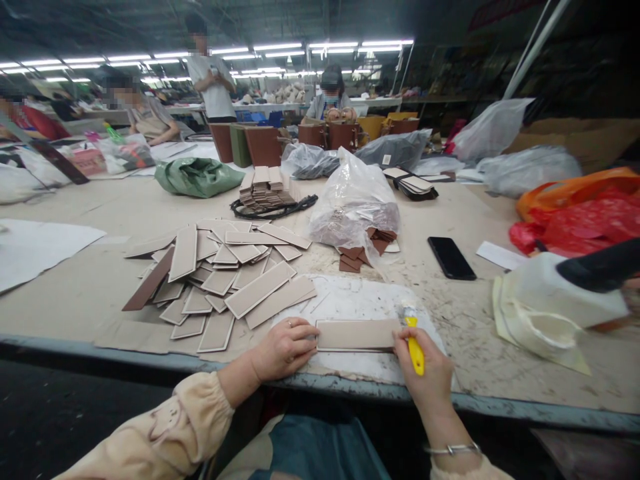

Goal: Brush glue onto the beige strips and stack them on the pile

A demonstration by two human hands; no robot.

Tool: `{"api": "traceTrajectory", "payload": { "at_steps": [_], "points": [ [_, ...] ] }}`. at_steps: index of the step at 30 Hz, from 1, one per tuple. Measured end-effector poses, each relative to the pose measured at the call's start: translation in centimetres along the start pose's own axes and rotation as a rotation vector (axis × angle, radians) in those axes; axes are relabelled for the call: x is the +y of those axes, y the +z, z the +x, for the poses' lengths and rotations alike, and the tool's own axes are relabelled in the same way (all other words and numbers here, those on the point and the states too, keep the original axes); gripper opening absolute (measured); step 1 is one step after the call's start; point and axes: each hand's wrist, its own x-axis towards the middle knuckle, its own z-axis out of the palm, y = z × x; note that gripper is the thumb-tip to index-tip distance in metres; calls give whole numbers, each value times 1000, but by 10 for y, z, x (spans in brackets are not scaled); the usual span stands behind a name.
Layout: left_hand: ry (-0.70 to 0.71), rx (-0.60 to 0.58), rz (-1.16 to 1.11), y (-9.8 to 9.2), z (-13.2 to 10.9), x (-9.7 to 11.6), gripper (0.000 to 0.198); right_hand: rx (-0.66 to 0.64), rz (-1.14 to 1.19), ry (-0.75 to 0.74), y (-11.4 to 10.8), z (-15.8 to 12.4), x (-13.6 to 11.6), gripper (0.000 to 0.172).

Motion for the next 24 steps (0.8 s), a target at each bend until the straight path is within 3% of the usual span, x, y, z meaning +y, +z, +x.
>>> {"api": "traceTrajectory", "payload": {
  "at_steps": [24],
  "points": [
    [17,-21,32,1,-1,-1,14,-9,4,-70,4,0,9,15]
  ]
}}
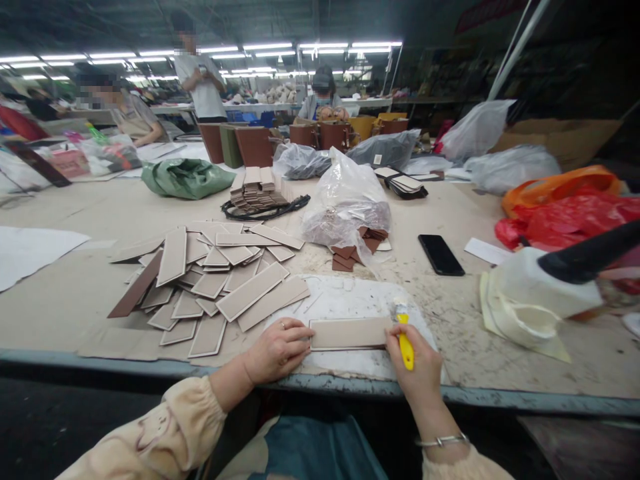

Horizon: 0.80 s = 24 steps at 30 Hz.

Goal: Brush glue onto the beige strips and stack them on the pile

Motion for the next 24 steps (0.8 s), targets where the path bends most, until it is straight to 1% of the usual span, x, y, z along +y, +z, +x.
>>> {"api": "traceTrajectory", "payload": {
  "at_steps": [8,14,20,24],
  "points": [
    [-1,-4,-16,-1,2,1,12,5,-7,-16,0,1,-1,14],
    [8,-14,-8,0,1,0,14,38,-25,-48,2,3,-2,13],
    [13,6,1,2,-1,0,14,53,-31,-63,3,2,-2,13],
    [12,25,12,0,0,1,14,34,-23,-59,3,3,-2,13]
  ]
}}
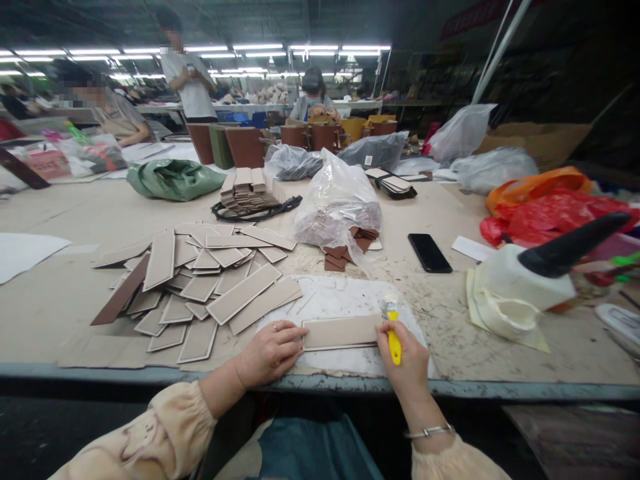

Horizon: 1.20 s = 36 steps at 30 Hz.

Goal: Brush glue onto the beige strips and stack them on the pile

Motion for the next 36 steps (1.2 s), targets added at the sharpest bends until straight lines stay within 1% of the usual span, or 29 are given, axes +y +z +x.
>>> {"api": "traceTrajectory", "payload": {
  "at_steps": [6,24,36],
  "points": [
    [-2,6,-3,-1,0,1,14,-25,2,24,-1,-1,0,12],
    [-3,-3,9,0,-1,1,15,-12,1,41,-1,0,-2,13],
    [-7,-3,-18,3,-1,1,15,-12,0,41,2,-2,2,11]
  ]
}}
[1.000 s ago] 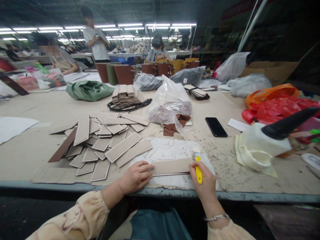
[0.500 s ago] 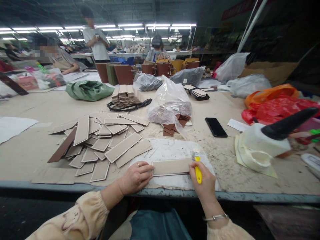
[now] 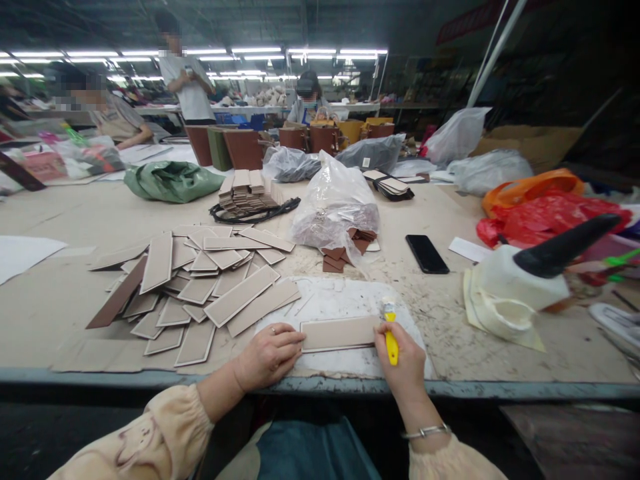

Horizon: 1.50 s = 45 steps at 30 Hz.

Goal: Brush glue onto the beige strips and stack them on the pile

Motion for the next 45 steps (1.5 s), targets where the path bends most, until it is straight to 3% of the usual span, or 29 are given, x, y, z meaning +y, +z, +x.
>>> {"api": "traceTrajectory", "payload": {
  "at_steps": [16,45],
  "points": [
    [-3,10,-24,-3,5,2,15,-41,-137,-27,2,-2,5,15],
    [-14,13,-42,-3,5,3,15,-66,-148,-41,4,-1,5,14]
  ]
}}
